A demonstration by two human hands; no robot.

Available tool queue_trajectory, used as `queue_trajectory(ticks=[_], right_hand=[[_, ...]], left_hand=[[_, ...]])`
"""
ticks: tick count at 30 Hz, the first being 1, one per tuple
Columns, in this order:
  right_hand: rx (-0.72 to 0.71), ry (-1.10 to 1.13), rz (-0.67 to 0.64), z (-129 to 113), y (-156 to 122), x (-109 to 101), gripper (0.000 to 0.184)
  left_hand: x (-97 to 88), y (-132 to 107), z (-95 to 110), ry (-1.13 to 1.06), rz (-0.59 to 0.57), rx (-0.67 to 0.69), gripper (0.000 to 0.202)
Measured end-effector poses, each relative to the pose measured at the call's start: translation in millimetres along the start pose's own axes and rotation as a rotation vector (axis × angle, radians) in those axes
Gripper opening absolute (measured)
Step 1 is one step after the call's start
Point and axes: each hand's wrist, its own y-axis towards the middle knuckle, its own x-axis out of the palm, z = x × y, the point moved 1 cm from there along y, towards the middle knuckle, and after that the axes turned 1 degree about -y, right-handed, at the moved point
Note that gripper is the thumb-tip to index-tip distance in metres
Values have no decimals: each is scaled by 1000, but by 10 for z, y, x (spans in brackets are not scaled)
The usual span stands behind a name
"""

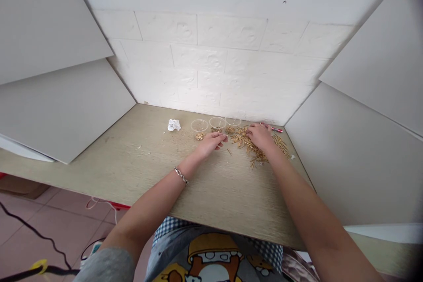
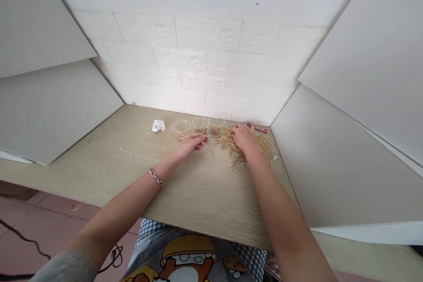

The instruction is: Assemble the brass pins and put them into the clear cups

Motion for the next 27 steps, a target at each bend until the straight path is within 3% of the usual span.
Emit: queue_trajectory(ticks=[6, 13, 19, 24, 27], right_hand=[[-28, -75, -27, -27, 23, -8, 22], [-105, -204, 40, -94, 5, -7, 27], [15, 102, 86, -350, -262, -113, 23], [-177, 359, 16, -792, -728, -146, 23], [-229, 385, -59, -888, -868, -114, 21]], left_hand=[[9, 6, -29, 29, -12, -2, 27], [16, 18, -44, 31, -22, -7, 27], [5, 16, -27, -22, 57, 3, 26], [11, 12, -26, -38, 108, 13, 24], [10, 14, -33, -39, 97, 34, 24]])
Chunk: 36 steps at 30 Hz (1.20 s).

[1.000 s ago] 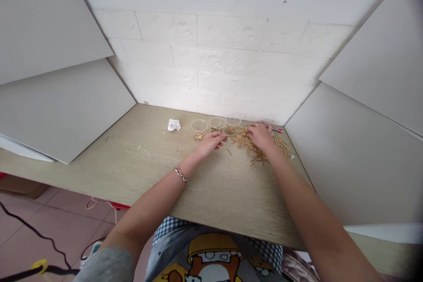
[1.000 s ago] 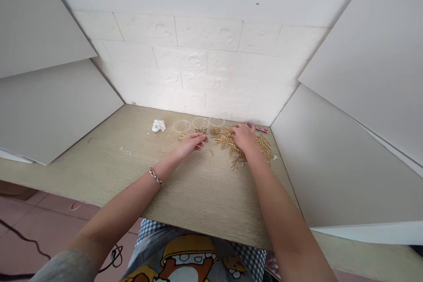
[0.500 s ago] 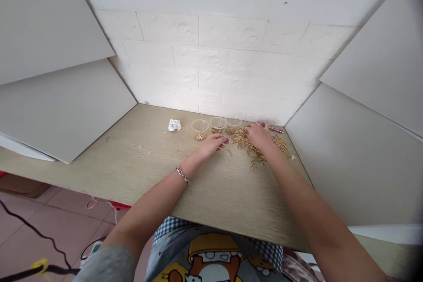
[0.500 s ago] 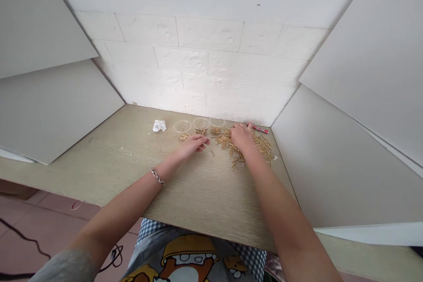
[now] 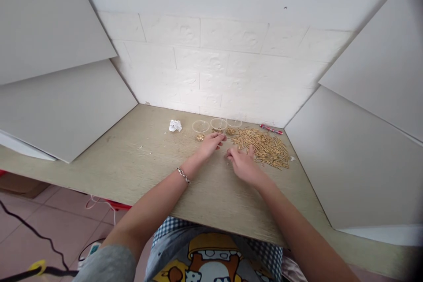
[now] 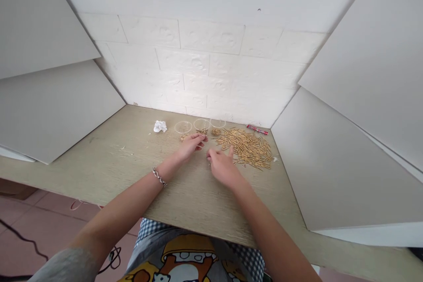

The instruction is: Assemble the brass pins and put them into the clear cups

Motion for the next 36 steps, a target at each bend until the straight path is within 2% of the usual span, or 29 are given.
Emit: queue_trajectory(ticks=[3, 6, 9, 12, 17, 25, 29, 33, 36], right_hand=[[110, -58, 40, 71, -12, -13, 20], [212, -73, 143, 170, 0, -67, 19], [256, -17, 249, 206, -5, -93, 20], [234, 4, 300, 192, -14, -77, 22], [170, 14, 256, 163, -22, -39, 22], [147, -18, 266, 133, -44, -43, 18], [153, -48, 264, 121, -49, -59, 17], [136, -50, 297, 111, -56, -81, 19], [129, -21, 347, 113, -58, -89, 19]], left_hand=[[-3, -1, -4, 11, -29, -12, 25], [10, -14, -3, 54, -70, -23, 29], [51, -41, -10, 93, -132, -23, 32], [114, -79, -33, 67, -208, -25, 32], [190, -121, -69, -15, -299, -72, 29], [207, -124, -17, 52, -278, -59, 24], [215, -134, 1, 150, -275, -6, 22], [204, -121, -11, 170, -302, 33, 21], [193, -118, -18, 144, -306, 0, 20]])
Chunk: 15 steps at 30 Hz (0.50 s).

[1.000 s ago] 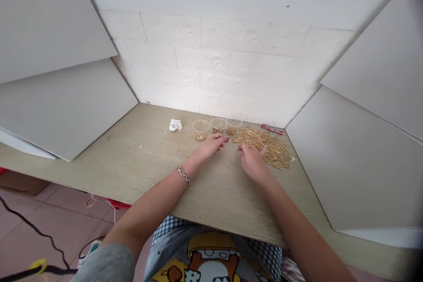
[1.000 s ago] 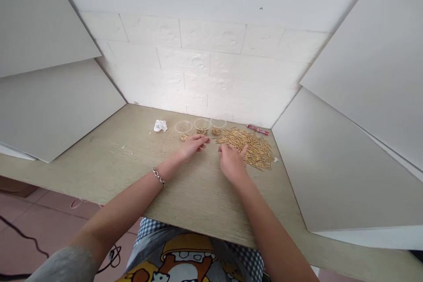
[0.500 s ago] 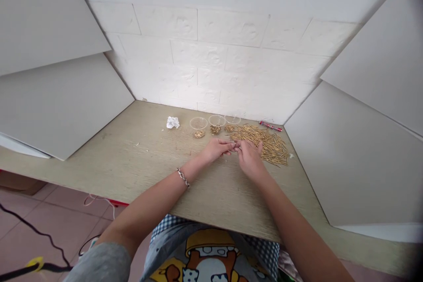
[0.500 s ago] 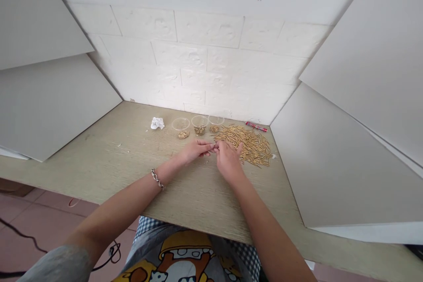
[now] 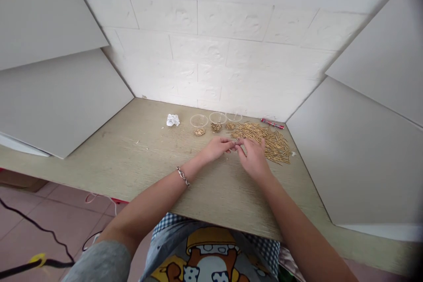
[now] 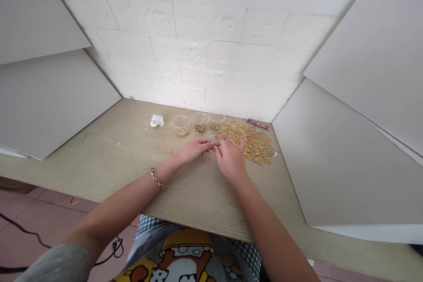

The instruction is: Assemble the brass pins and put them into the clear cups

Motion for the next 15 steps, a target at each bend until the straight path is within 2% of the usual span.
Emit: queue_trajectory(ticks=[3, 10, 15], right_hand=[[0, 21, 25, 8, 5, 2, 21], [-34, 6, -13, 20, 30, 41, 27], [26, 81, -5, -7, 30, 78, 27]], left_hand=[[5, -8, -3, -32, 7, -10, 22], [33, -10, -13, -58, 10, -1, 25], [66, -35, 31, -53, 21, -11, 24]])
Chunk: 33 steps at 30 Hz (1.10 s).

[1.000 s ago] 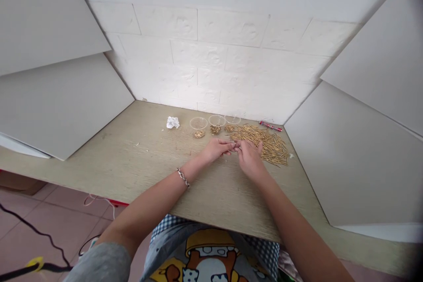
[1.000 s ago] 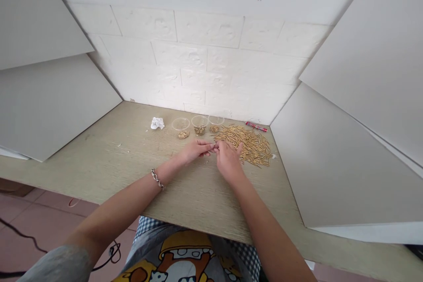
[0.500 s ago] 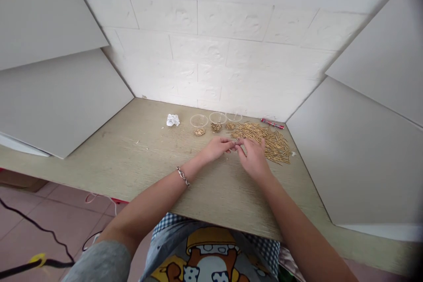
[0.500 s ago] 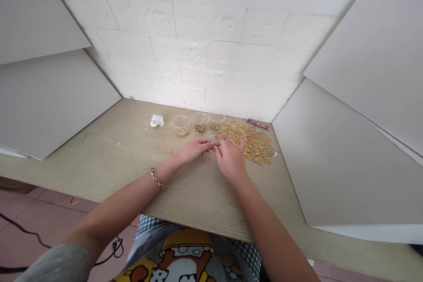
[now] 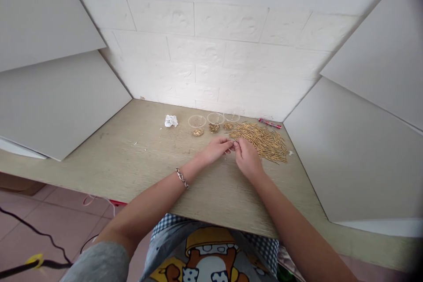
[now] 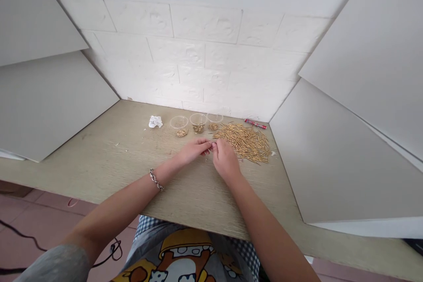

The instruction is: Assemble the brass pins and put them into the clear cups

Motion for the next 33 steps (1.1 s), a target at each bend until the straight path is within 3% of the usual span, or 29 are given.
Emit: queue_trajectory(ticks=[3, 8, 13, 22, 33], right_hand=[[82, 161, 19, -16, -5, -7, 27], [224, 438, 62, 30, -2, -9, 35], [256, 615, 49, 99, 18, 15, 39], [242, 638, -17, 67, 26, -9, 41], [221, 558, -22, 80, 36, -33, 42]], left_hand=[[23, -24, 23, 19, -6, 24, 24], [45, -50, 17, 130, -66, 173, 26], [44, -54, -5, 270, -74, 238, 27], [40, -38, -38, 413, -103, 322, 24], [48, -51, 0, 476, -43, 338, 23]])
